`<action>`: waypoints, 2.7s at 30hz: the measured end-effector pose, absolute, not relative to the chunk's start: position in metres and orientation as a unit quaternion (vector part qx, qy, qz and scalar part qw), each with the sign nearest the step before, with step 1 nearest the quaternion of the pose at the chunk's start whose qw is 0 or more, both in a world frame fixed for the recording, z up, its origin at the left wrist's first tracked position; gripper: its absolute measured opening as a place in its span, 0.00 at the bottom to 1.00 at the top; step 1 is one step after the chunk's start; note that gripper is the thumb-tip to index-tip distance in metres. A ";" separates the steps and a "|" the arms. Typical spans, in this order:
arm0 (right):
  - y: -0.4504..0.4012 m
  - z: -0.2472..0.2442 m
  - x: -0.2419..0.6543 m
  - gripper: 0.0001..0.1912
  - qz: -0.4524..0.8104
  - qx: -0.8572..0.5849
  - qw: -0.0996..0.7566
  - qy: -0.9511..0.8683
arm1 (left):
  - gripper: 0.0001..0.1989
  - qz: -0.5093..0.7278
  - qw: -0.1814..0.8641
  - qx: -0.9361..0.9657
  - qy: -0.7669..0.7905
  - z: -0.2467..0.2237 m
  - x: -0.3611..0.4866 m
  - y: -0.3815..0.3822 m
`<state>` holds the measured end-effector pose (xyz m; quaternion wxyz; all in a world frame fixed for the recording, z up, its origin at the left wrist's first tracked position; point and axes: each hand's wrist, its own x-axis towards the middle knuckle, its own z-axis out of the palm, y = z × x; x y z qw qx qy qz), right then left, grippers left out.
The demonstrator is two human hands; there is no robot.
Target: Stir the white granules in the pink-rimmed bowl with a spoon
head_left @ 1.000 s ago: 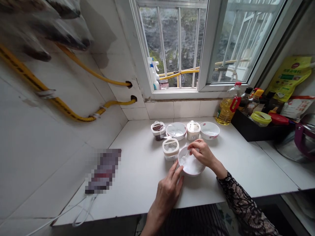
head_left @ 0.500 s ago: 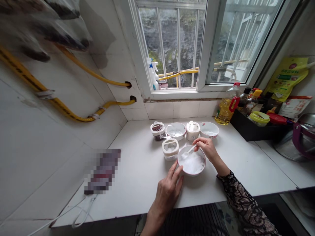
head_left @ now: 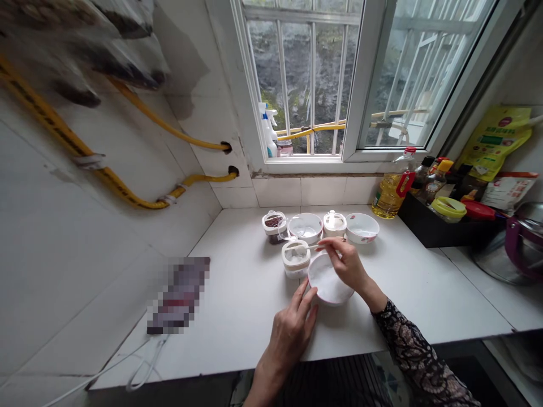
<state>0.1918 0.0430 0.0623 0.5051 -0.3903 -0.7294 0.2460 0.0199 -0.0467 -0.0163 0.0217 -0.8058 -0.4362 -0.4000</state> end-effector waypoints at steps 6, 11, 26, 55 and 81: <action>0.038 0.068 0.198 0.11 0.111 -0.342 0.480 -0.800 | 0.17 -0.397 0.023 -0.805 -0.440 -0.019 0.019 -0.047; 0.038 0.068 0.217 0.10 0.150 -0.451 0.536 -0.698 | 0.18 -0.390 0.011 -0.806 -0.445 -0.019 0.018 -0.048; 0.026 0.075 0.209 0.09 0.309 -0.446 0.420 -0.727 | 0.16 -0.394 0.009 -0.807 -0.441 -0.019 0.018 -0.048; 0.030 0.059 0.209 0.11 0.122 -0.391 0.331 -0.850 | 0.15 -0.403 0.021 -0.805 -0.434 -0.015 0.019 -0.047; 0.036 0.057 0.215 0.12 0.157 -0.421 0.359 -0.818 | 0.16 -0.399 0.010 -0.807 -0.435 -0.015 0.018 -0.048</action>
